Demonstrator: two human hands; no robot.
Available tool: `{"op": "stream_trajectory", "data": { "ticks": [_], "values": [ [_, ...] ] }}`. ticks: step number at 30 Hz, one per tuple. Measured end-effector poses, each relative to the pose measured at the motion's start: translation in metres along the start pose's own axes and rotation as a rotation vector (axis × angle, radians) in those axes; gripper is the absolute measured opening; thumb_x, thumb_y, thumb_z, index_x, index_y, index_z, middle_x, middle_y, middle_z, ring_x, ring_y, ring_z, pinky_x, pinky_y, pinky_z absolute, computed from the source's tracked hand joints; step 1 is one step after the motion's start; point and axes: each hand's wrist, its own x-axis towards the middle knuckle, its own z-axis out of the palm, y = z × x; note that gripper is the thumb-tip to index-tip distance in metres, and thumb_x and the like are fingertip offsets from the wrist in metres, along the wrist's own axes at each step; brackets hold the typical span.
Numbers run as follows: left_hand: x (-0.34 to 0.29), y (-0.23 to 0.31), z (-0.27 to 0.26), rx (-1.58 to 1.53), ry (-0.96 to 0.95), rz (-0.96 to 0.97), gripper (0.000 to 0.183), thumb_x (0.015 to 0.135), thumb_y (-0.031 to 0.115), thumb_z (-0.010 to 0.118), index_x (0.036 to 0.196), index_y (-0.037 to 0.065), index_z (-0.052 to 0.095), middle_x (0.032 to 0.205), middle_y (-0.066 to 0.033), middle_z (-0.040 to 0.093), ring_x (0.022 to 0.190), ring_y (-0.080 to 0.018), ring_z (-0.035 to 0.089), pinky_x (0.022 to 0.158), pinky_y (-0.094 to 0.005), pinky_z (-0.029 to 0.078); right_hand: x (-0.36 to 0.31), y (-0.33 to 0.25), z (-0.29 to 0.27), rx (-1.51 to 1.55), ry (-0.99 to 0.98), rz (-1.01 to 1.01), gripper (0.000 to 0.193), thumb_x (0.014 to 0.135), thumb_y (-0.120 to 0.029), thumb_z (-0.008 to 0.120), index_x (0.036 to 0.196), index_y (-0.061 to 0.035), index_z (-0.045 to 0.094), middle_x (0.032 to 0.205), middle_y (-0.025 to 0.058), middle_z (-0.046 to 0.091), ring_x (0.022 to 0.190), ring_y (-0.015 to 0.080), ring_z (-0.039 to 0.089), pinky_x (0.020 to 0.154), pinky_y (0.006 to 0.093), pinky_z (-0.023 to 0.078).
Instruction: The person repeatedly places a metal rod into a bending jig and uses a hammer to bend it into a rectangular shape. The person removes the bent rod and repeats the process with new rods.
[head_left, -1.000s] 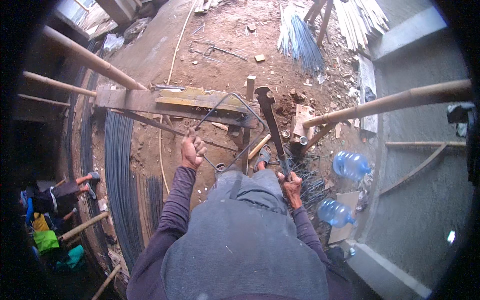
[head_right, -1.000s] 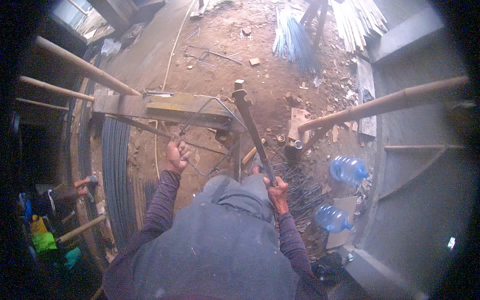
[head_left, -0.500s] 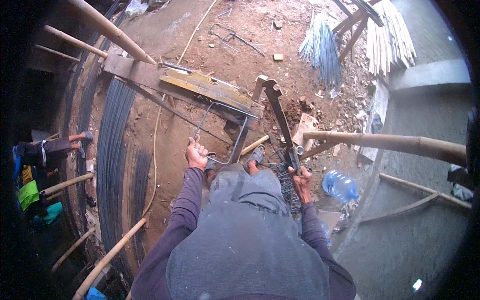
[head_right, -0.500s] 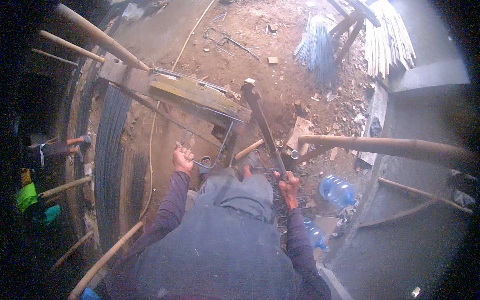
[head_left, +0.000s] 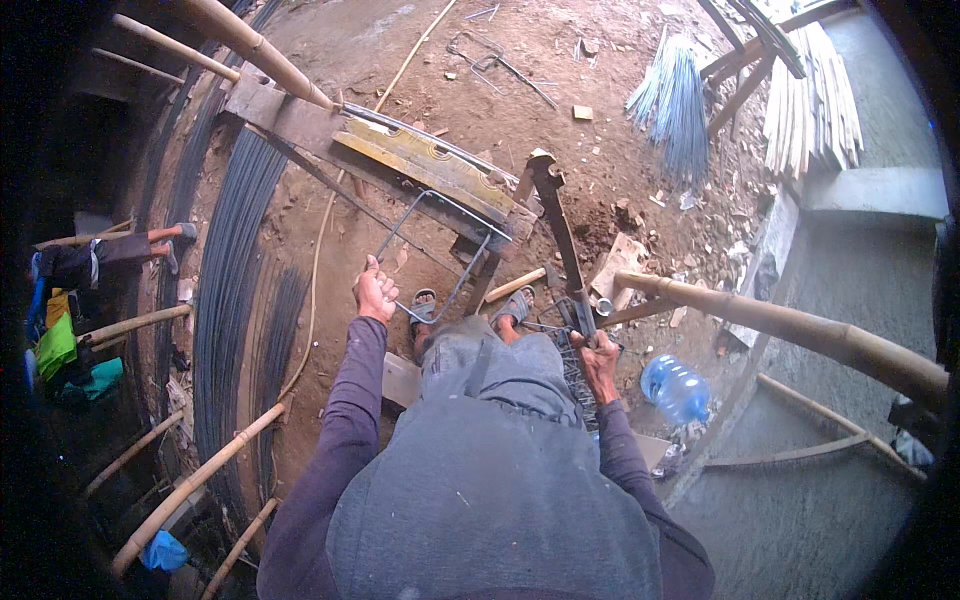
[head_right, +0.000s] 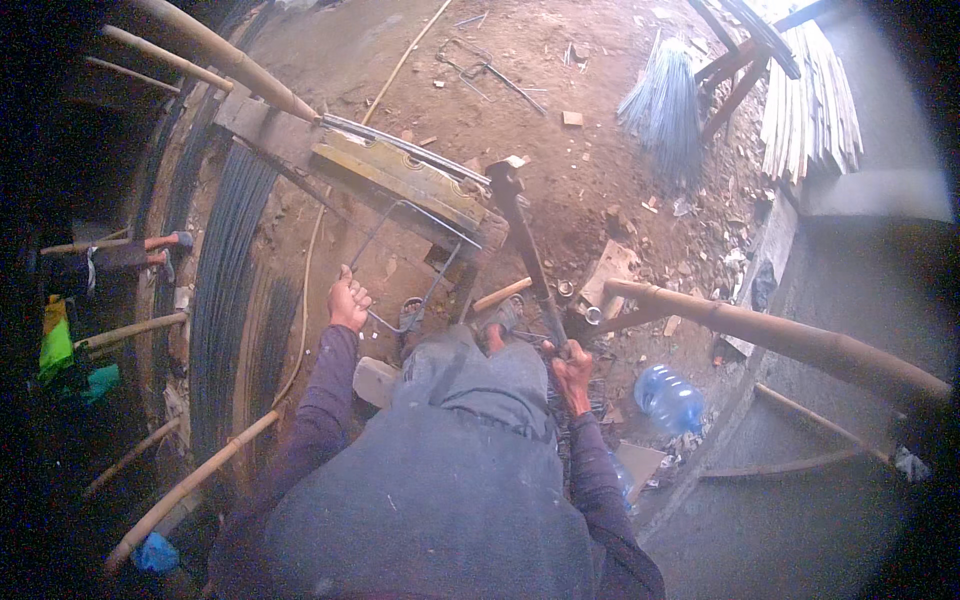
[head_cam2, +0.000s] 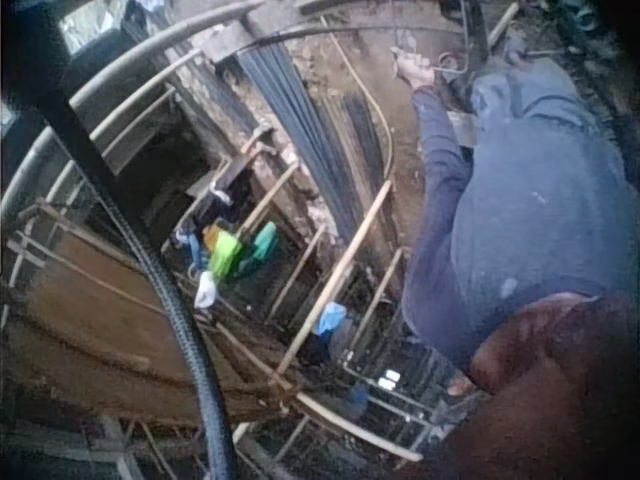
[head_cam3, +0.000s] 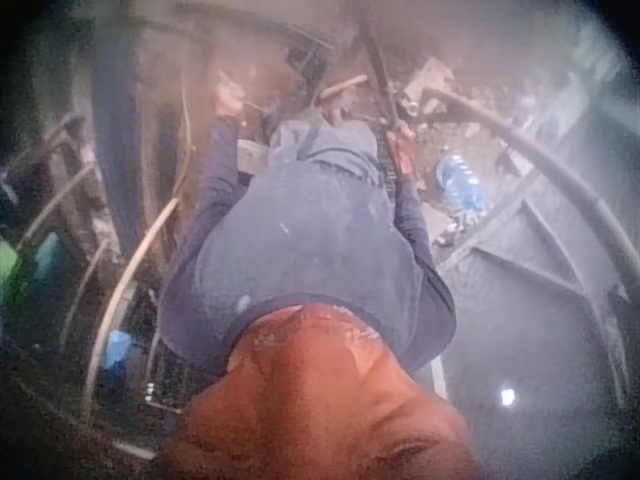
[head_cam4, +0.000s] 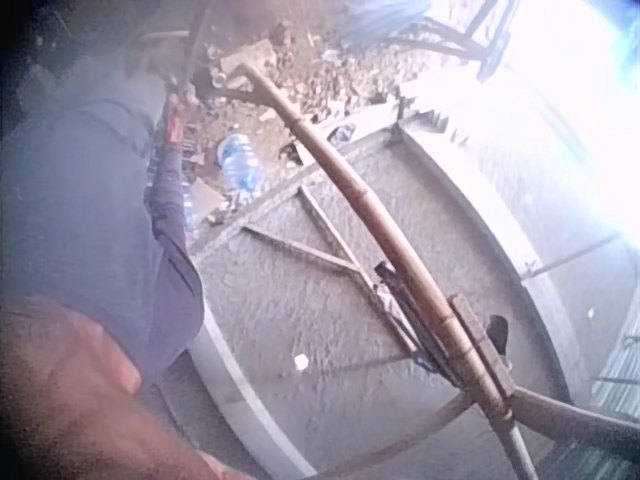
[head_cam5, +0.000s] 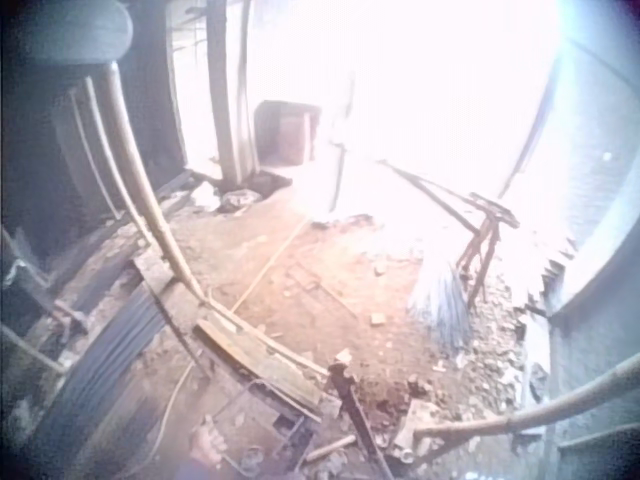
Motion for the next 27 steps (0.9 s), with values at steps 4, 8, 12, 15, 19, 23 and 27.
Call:
{"op": "stream_trajectory", "data": {
  "ticks": [4, 8, 12, 15, 19, 23, 27],
  "values": [
    [0.011, -0.013, 0.005, 0.026, 0.087, -0.064, 0.027, 0.101, 0.044, 0.057, 0.101, 0.017, 0.056, 0.056, 0.0073, 0.028, 0.042, -0.0071, 0.025, 0.039, -0.0257, 0.021, 0.014, -0.004, -0.004, 0.066, -0.023, 0.013, 0.046, 0.083, -0.036, 0.081, 0.07, -0.0027, 0.052, 0.054, 0.003, 0.042, 0.054, 0.0122, 0.036, 0.048, 0.0345, 0.034],
    [0.016, -0.023, 0.007, 0.097, 0.123, -0.037, 0.033, 0.098, 0.047, 0.061, 0.099, 0.015, 0.055, 0.055, 0.0071, 0.027, 0.04, -0.0073, 0.025, 0.038, -0.0261, 0.019, 0.031, -0.029, -0.01, 0.03, -0.049, -0.065, 0.048, 0.085, -0.039, 0.08, 0.07, -0.0021, 0.053, 0.055, 0.0041, 0.046, 0.053, 0.0139, 0.039, 0.049, 0.035, 0.037],
    [0.024, -0.03, 0.003, 0.151, 0.201, 0.008, 0.039, 0.094, 0.052, 0.065, 0.094, 0.015, 0.053, 0.054, 0.0066, 0.028, 0.038, -0.0073, 0.026, 0.037, -0.0262, 0.018, 0.049, -0.071, -0.006, 0.311, -0.161, -0.308, 0.033, 0.084, -0.028, 0.081, 0.082, -0.0014, 0.061, 0.058, 0.0082, 0.052, 0.053, 0.0159, 0.049, 0.052, 0.0354, 0.041],
    [0.037, -0.029, -0.005, 0.213, 0.198, -0.01, 0.041, 0.093, 0.052, 0.066, 0.089, 0.015, 0.05, 0.054, 0.0064, 0.029, 0.038, -0.0075, 0.026, 0.036, -0.026, 0.019, 0.06, -0.101, 0.006, 0.112, -0.339, -0.421, 0.024, 0.08, -0.016, 0.079, 0.091, -0.0015, 0.064, 0.077, 0.0119, 0.064, 0.069, 0.0259, 0.063, 0.062, 0.035, 0.049],
    [0.05, -0.026, -0.016, 0.175, 0.133, 0.045, 0.034, 0.096, 0.044, 0.065, 0.085, 0.016, 0.051, 0.052, 0.0072, 0.031, 0.039, -0.0078, 0.029, 0.037, -0.0265, 0.02, 0.086, -0.135, 0.055, 0.147, -0.433, -0.766, 0.033, 0.075, -0.013, 0.079, 0.102, -0.0029, 0.064, 0.105, 0.0147, 0.065, 0.09, 0.0355, 0.066, 0.075, 0.0393, 0.055],
    [0.048, -0.019, -0.014, 0.218, 0.134, -0.024, 0.037, 0.097, 0.049, 0.061, 0.09, 0.014, 0.051, 0.052, 0.0077, 0.025, 0.039, -0.008, 0.025, 0.037, -0.027, 0.017, 0.116, -0.153, 0.096, 0.017, -0.655, -0.902, 0.036, 0.074, -0.012, 0.074, 0.106, -0.0018, 0.06, 0.128, 0.0167, 0.057, 0.107, 0.0359, 0.063, 0.082, 0.0437, 0.056],
    [0.034, -0.004, -0.005, 0.243, 0.058, -0.102, 0.038, 0.1, 0.048, 0.054, 0.102, 0.01, 0.049, 0.055, 0.0067, 0.026, 0.039, -0.0078, 0.025, 0.036, -0.0265, 0.02, 0.137, -0.16, 0.11, -0.068, -0.712, -0.996, 0.033, 0.078, -0.012, 0.068, 0.108, -0.0017, 0.06, 0.137, 0.0169, 0.051, 0.119, 0.0336, 0.059, 0.087, 0.0437, 0.057]
  ]
}}
